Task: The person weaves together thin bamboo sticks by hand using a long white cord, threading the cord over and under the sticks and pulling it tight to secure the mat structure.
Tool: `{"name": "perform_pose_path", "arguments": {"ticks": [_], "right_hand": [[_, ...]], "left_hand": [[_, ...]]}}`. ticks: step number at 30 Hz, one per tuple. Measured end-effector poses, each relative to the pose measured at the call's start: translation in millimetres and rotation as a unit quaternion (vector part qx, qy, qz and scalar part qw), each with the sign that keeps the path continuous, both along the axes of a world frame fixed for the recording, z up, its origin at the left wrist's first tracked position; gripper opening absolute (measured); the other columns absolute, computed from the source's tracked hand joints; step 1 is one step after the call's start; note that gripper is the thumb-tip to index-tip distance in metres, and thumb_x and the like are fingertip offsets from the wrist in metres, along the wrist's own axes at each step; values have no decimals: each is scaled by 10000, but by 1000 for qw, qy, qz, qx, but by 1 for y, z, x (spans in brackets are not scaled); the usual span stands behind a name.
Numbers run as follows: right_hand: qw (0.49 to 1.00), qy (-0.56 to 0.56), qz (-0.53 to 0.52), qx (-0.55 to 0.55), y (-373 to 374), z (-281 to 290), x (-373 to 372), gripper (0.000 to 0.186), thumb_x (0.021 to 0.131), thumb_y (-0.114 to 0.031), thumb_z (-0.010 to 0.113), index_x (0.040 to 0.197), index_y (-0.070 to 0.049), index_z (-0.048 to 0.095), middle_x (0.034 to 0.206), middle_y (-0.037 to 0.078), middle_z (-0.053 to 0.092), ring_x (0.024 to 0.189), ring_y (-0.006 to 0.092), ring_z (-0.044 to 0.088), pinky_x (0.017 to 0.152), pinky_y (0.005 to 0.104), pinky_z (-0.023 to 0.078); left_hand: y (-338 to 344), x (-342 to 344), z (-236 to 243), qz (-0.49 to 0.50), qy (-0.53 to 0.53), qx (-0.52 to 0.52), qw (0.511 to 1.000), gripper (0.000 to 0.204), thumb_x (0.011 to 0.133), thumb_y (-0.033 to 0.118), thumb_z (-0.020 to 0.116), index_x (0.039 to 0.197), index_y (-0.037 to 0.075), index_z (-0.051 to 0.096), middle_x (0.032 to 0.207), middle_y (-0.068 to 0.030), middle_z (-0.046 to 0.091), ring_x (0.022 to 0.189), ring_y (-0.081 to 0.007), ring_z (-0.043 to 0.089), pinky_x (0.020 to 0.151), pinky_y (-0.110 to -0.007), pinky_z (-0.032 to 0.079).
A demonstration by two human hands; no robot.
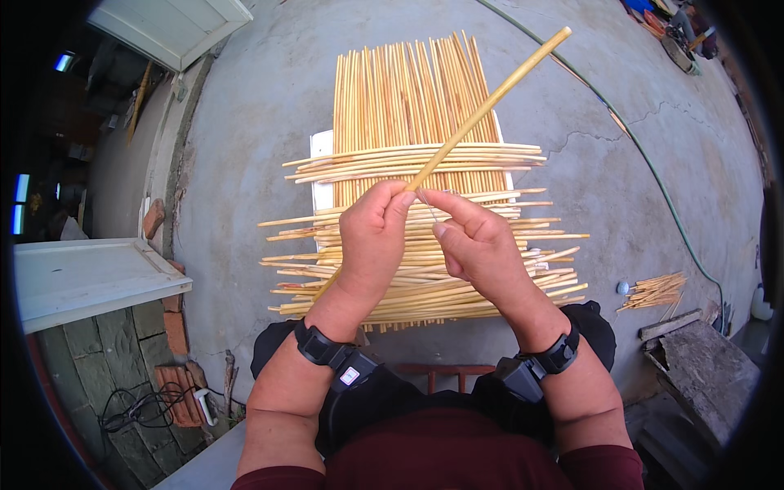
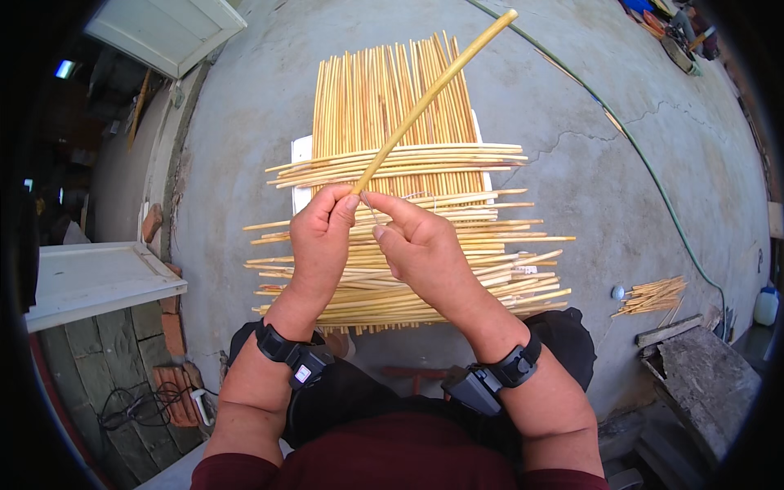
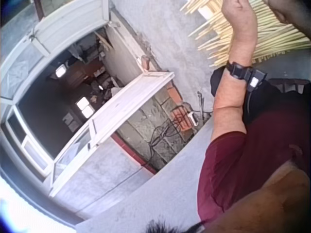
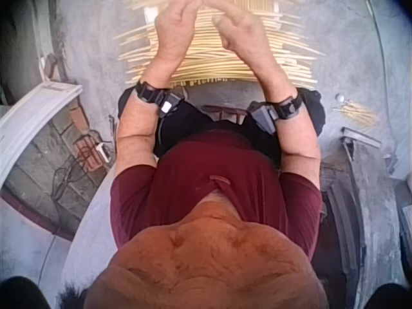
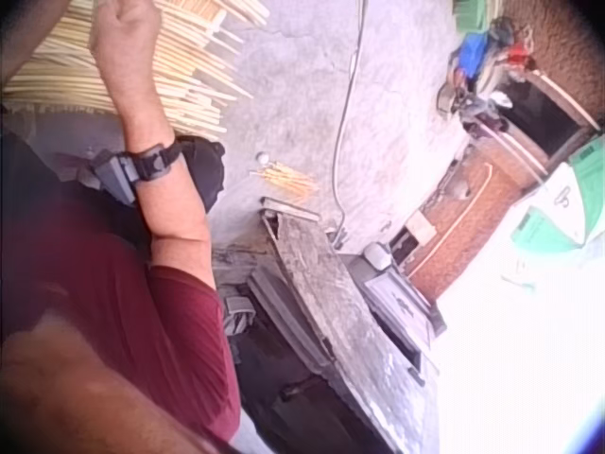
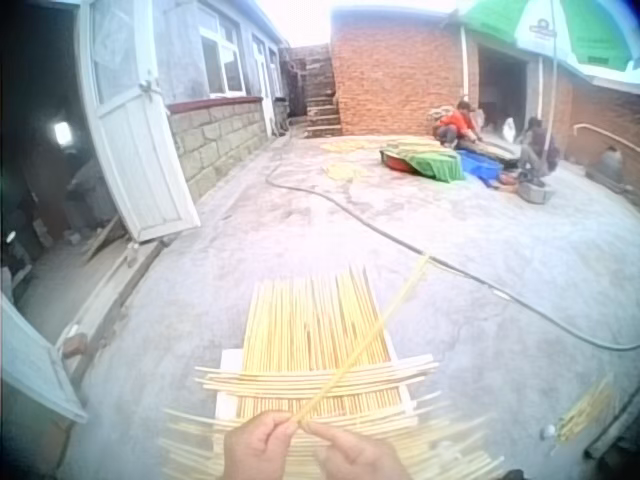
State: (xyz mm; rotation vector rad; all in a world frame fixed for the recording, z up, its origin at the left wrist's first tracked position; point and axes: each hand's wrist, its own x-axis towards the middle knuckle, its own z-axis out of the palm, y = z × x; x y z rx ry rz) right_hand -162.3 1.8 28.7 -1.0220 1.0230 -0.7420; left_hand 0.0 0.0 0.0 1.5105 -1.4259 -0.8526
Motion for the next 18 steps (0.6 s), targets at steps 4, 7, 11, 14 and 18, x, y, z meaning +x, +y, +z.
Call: {"name": "perform_pose_path", "arguments": {"ticks": [4, 7, 11, 14, 18], "right_hand": [[1000, -9, -2, 0, 5, -1, 1, 411, 987, -71, 528, 1396, -31, 520, 626, -55, 481, 517, 29, 436, 475, 191, 379], [1000, -21, -11, 10, 5, -2, 0, 409, 987, -66, 526, 1394, -24, 520, 631, -56, 481, 519, 29, 436, 475, 191, 382], [998, -44, -29, 19, 4, -4, 1, 400, 988, -61, 521, 1385, -16, 528, 638, -55, 484, 520, 28, 435, 475, 191, 383], [998, -46, -35, 10, 5, -5, 0, 388, 989, -58, 515, 1373, -11, 539, 639, -55, 484, 518, 29, 430, 477, 190, 379], [997, -61, -47, 11, 2, -8, 2, 370, 987, -53, 515, 1351, -1, 555, 633, -49, 482, 510, 28, 414, 460, 193, 355]], "left_hand": [[3, -1, 0, 3, -12, -25, 1000, 124, 972, 100, 617, 1018, -3, 668, 805, -4, 623, 746, -81, 536, 669, -239, 461], [2, -3, 0, 8, -34, -63, 997, 104, 944, 80, 628, 1000, 1, 668, 825, -79, 655, 727, -171, 607, 657, -288, 486], [0, -3, 0, 2, -55, -100, 993, 103, 919, 68, 647, 995, 5, 673, 852, -124, 676, 732, -250, 653, 651, -327, 505], [1, -3, 0, 0, -94, -133, 987, 107, 906, 64, 658, 993, 6, 677, 852, -130, 675, 731, -270, 655, 646, -337, 509], [-2, -3, -1, 5, -104, -159, 982, 110, 900, 68, 664, 991, 9, 681, 842, -138, 673, 729, -287, 656, 636, -343, 510]]}}
